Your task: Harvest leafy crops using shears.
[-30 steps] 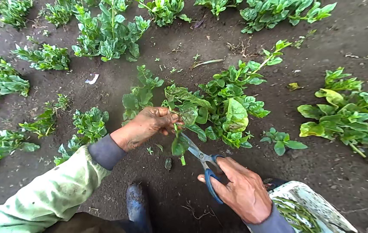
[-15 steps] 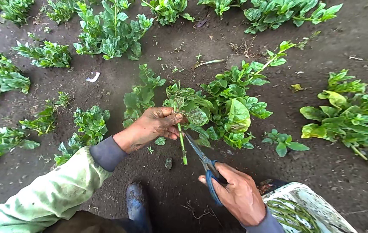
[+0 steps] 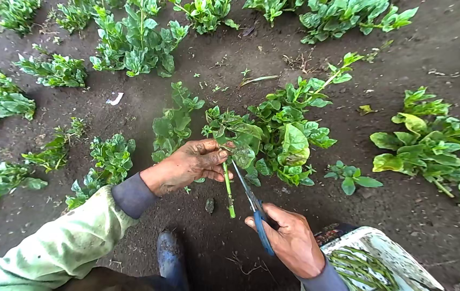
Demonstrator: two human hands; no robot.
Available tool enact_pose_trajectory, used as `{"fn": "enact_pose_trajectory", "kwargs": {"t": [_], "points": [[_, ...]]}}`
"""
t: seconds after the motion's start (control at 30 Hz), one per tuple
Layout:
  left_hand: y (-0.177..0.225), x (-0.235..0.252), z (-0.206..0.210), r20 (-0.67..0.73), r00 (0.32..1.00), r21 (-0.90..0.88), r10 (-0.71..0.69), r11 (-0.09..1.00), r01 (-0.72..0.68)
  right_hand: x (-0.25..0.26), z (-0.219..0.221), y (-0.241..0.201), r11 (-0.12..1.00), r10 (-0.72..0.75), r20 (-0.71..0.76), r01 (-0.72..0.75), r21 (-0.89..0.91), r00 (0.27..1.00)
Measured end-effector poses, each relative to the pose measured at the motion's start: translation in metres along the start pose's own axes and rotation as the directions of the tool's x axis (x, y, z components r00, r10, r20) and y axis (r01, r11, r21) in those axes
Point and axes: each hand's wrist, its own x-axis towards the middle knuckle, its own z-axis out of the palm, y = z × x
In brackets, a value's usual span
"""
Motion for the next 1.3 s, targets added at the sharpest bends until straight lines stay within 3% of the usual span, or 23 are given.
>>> {"fn": "enact_pose_trajectory", "kwargs": {"t": [0.17,0.3,0.43,0.6,0.73,0.9,1.07,1.3], "points": [[-0.001,0.002,0.004,-0.003,1.0,0.054,-0.006,0.999,0.006,-0.008,-0.01,-0.003,0.953,0.077,0.164,-0.121,0.276,0.983],[-0.003,0.003,0.008,-0.064,0.998,0.166,0.003,0.986,0.007,-0.014,-0.021,-0.008,0.72,0.039,0.447,-0.335,0.608,0.894],[-0.007,0.007,0.011,-0.168,0.983,0.364,0.071,0.931,-0.005,-0.018,-0.019,-0.009,0.525,-0.075,0.598,-0.478,0.704,0.798],[-0.019,0.01,0.012,-0.219,0.96,0.458,0.174,0.887,-0.057,-0.018,-0.009,-0.016,0.374,-0.148,0.605,-0.522,0.767,0.782],[-0.026,0.014,0.011,-0.271,0.93,0.545,0.248,0.836,-0.065,-0.022,-0.003,-0.021,0.369,-0.223,0.63,-0.534,0.761,0.744],[-0.034,0.014,0.012,-0.24,0.909,0.661,0.34,0.744,-0.103,-0.017,-0.003,-0.023,0.294,-0.054,0.606,-0.568,0.769,0.793],[-0.036,0.012,0.011,-0.17,0.906,0.7,0.388,0.695,-0.166,-0.004,0.003,-0.018,0.203,-0.052,0.612,-0.592,0.78,0.789],[-0.034,0.009,0.013,-0.161,0.917,0.71,0.366,0.688,-0.15,-0.001,0.007,-0.024,0.179,0.002,0.59,-0.58,0.794,0.808]]}}
